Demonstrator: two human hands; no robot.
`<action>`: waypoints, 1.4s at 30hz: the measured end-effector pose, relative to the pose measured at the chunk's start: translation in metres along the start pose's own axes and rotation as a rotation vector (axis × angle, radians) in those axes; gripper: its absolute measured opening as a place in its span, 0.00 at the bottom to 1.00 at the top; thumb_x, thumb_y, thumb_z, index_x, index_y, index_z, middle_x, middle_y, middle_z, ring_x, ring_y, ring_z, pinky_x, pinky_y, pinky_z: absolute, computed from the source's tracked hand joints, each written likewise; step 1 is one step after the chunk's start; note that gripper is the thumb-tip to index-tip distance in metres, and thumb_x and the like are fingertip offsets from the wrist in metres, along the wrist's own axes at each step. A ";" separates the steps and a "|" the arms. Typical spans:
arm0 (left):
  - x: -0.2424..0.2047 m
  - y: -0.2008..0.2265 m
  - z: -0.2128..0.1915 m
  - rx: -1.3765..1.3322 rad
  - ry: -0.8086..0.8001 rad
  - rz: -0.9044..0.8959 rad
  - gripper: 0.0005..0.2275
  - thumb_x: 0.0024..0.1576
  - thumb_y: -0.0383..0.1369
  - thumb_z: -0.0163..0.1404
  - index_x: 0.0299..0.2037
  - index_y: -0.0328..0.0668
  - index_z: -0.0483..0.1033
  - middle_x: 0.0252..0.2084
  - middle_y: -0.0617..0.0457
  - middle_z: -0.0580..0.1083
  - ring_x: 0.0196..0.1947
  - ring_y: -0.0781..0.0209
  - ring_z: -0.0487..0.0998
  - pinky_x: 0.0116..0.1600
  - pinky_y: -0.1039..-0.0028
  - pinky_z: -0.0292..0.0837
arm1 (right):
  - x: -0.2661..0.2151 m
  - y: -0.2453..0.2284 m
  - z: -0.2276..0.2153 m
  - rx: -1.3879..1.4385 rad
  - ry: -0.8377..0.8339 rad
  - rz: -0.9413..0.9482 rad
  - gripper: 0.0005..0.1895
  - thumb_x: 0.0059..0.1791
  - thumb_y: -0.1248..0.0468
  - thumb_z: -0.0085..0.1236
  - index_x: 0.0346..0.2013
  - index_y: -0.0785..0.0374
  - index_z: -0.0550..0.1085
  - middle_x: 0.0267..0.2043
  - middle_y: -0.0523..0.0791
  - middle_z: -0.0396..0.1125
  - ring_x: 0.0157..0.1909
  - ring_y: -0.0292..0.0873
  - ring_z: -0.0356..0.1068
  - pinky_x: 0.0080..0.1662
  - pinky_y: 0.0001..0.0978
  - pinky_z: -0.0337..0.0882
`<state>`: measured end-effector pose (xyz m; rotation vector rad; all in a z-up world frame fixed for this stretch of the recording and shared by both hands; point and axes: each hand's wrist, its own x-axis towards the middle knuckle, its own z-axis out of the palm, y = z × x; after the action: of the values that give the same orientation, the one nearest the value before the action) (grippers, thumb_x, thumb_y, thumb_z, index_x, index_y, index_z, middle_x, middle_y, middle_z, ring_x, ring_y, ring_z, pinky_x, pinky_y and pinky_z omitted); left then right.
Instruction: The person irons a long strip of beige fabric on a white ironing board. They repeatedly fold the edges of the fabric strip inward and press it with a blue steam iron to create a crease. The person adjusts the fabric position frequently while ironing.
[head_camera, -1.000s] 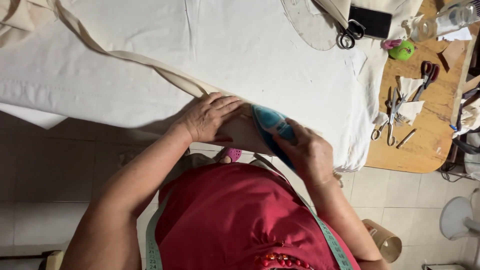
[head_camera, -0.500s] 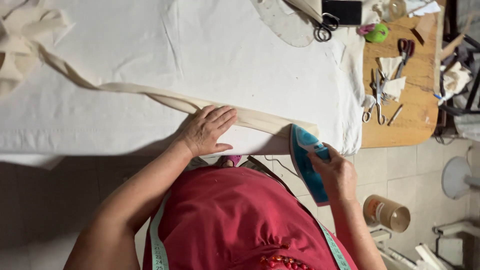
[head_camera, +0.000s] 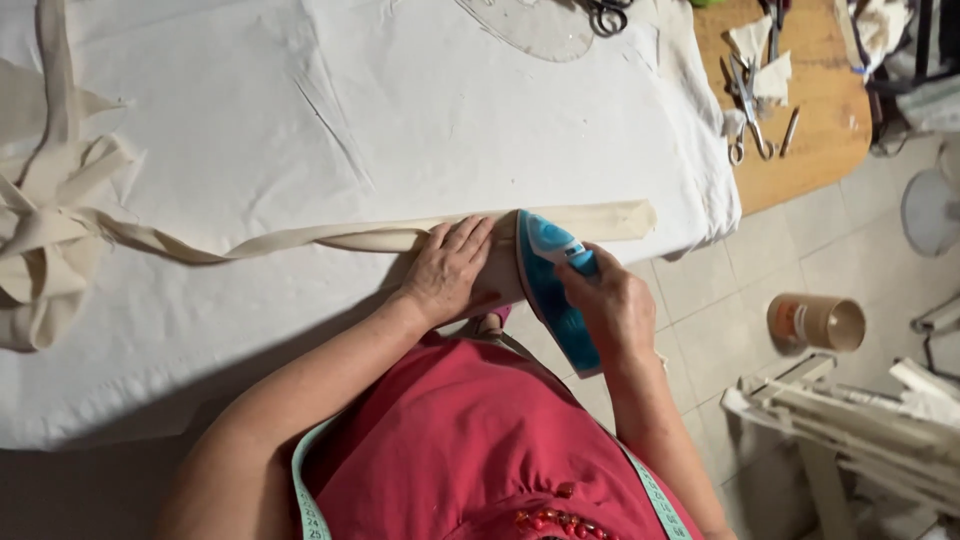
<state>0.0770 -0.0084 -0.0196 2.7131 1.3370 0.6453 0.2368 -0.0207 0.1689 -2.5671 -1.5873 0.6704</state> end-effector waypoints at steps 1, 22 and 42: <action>-0.001 0.000 -0.002 -0.004 -0.007 0.017 0.21 0.46 0.36 0.46 0.50 0.37 0.66 0.60 0.45 0.60 0.60 0.52 0.58 0.58 0.59 0.53 | -0.002 0.001 0.005 0.009 0.003 0.016 0.26 0.39 0.43 0.54 0.49 0.45 0.71 0.34 0.48 0.71 0.43 0.53 0.69 0.46 0.42 0.67; -0.003 -0.005 0.001 0.017 -0.153 0.014 0.27 0.47 0.39 0.47 0.57 0.38 0.60 0.63 0.46 0.55 0.63 0.53 0.53 0.60 0.59 0.49 | -0.024 -0.014 -0.003 -0.001 0.030 0.112 0.26 0.39 0.47 0.53 0.51 0.47 0.70 0.38 0.53 0.69 0.46 0.56 0.67 0.47 0.46 0.65; -0.024 -0.036 -0.028 0.014 -0.257 0.053 0.32 0.42 0.43 0.55 0.57 0.39 0.59 0.62 0.45 0.57 0.63 0.52 0.53 0.58 0.57 0.53 | -0.011 -0.032 0.022 0.137 -0.068 0.100 0.27 0.35 0.45 0.55 0.48 0.42 0.71 0.34 0.47 0.70 0.46 0.51 0.67 0.46 0.42 0.66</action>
<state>0.0262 -0.0076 -0.0104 2.7350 1.2161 0.2777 0.1971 -0.0187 0.1606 -2.5627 -1.3845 0.8522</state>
